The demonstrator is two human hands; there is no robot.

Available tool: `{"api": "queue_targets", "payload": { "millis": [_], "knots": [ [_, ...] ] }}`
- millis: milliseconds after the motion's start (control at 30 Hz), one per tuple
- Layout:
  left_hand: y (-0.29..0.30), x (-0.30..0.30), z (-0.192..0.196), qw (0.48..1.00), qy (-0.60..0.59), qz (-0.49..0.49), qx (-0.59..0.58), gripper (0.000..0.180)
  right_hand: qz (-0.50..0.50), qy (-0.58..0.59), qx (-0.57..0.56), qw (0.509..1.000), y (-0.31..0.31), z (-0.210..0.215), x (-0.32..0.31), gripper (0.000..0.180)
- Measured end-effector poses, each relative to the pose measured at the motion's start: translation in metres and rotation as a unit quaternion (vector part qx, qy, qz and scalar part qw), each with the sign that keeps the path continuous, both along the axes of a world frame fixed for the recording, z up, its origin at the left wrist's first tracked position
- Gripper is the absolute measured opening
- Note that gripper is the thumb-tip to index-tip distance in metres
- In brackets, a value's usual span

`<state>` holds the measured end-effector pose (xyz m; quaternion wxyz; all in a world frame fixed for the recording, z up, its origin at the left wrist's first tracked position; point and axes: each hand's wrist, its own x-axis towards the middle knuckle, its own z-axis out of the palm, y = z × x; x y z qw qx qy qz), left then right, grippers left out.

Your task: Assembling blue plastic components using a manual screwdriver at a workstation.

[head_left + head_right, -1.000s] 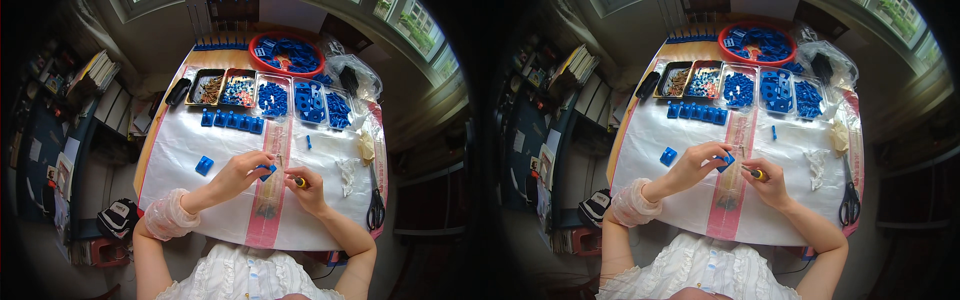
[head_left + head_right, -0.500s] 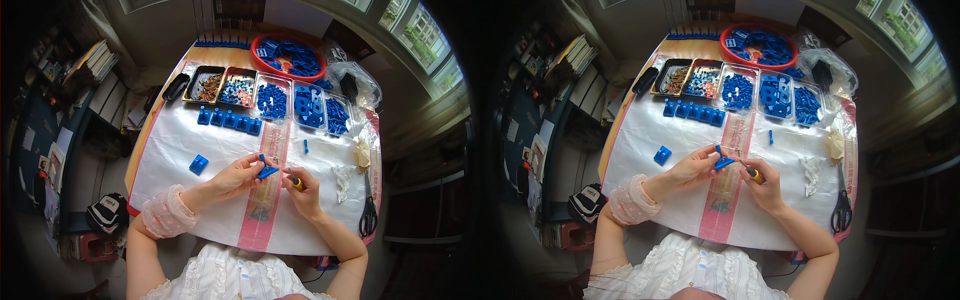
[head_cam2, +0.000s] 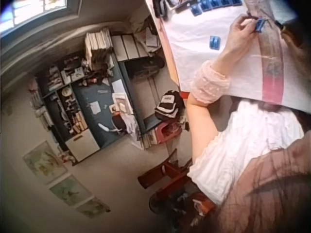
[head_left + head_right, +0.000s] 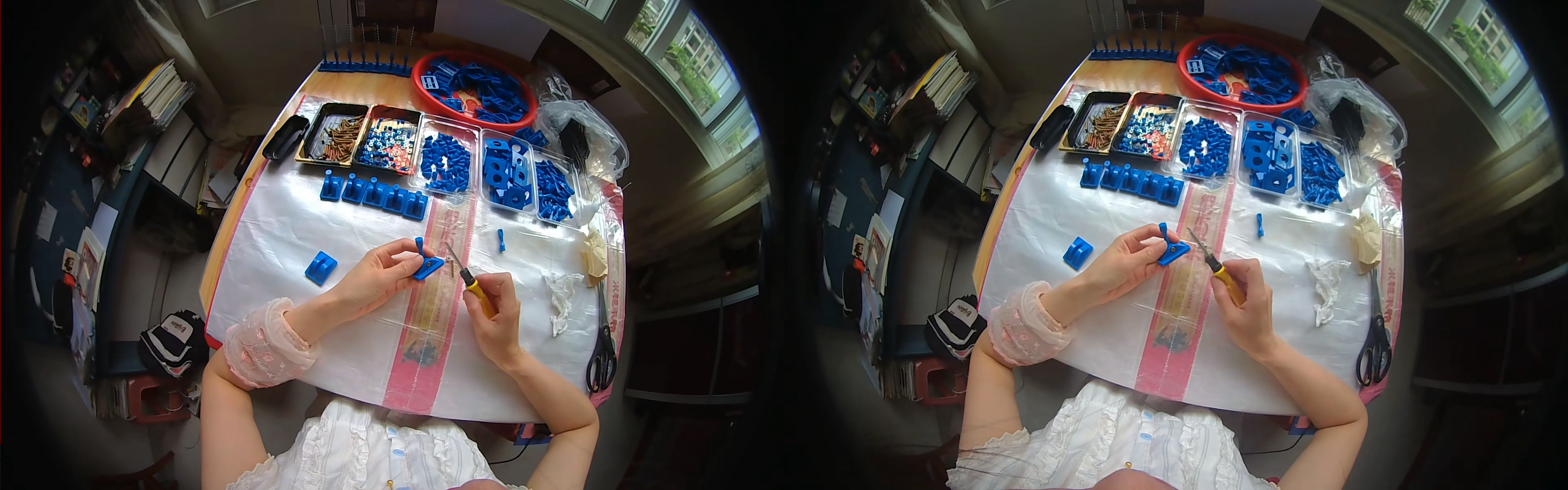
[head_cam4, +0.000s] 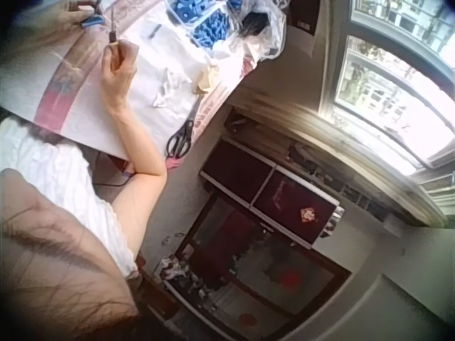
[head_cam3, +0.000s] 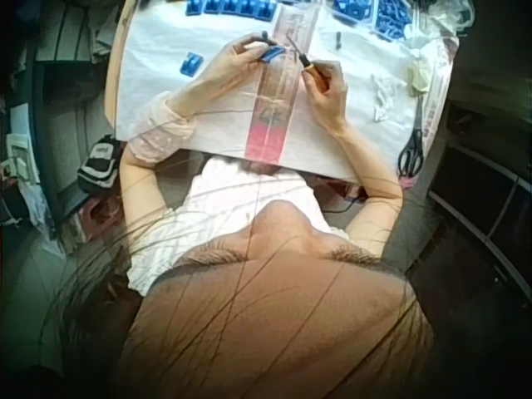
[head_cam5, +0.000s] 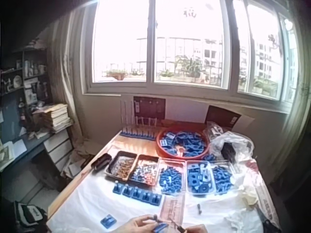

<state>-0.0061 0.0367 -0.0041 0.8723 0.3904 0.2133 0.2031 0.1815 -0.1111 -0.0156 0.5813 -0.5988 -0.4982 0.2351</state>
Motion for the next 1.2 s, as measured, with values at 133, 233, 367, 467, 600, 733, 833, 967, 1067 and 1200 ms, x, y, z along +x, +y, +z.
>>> {"api": "queue_targets", "payload": {
  "millis": [133,233,367,467,600,733,833,967,1067,1200],
  "knots": [
    [0.001,-0.002,-0.005,0.999,-0.01,0.019,-0.025,0.019,0.015,-0.113,0.015,0.993,-0.002,0.012,0.0,0.027],
    [0.003,-0.003,-0.002,0.999,0.006,0.027,-0.03,0.02,0.011,-0.133,0.037,0.99,-0.001,0.012,0.0,0.026],
    [0.004,-0.002,0.003,0.999,0.03,0.035,-0.004,0.021,0.005,-0.138,0.006,0.99,-0.002,0.013,0.0,0.024],
    [0.003,-0.001,0.001,0.997,0.046,0.049,0.042,0.021,0.006,-0.141,0.008,0.99,0.0,0.012,-0.001,0.023],
    [0.006,-0.005,-0.008,0.992,0.055,0.034,0.105,0.02,0.007,-0.154,0.029,0.988,0.001,0.01,-0.002,0.024],
    [0.007,-0.004,-0.007,0.974,0.087,0.043,0.204,0.019,0.003,-0.236,0.07,0.969,0.002,0.012,-0.001,0.026],
    [0.006,-0.005,-0.004,0.97,0.102,0.045,0.217,0.02,-0.01,-0.309,0.094,0.946,0.002,0.011,0.001,0.025],
    [0.006,-0.005,-0.003,0.969,0.115,0.025,0.216,0.021,-0.014,-0.423,0.124,0.897,0.0,0.017,0.003,0.025],
    [0.007,-0.007,-0.004,0.972,0.113,0.017,0.206,0.021,-0.01,-0.471,0.132,0.872,-0.002,0.023,0.0,0.026],
    [0.005,-0.005,-0.005,0.97,0.122,0.018,0.211,0.022,-0.004,-0.462,0.119,0.879,-0.004,0.017,-0.001,0.028]
  ]
}}
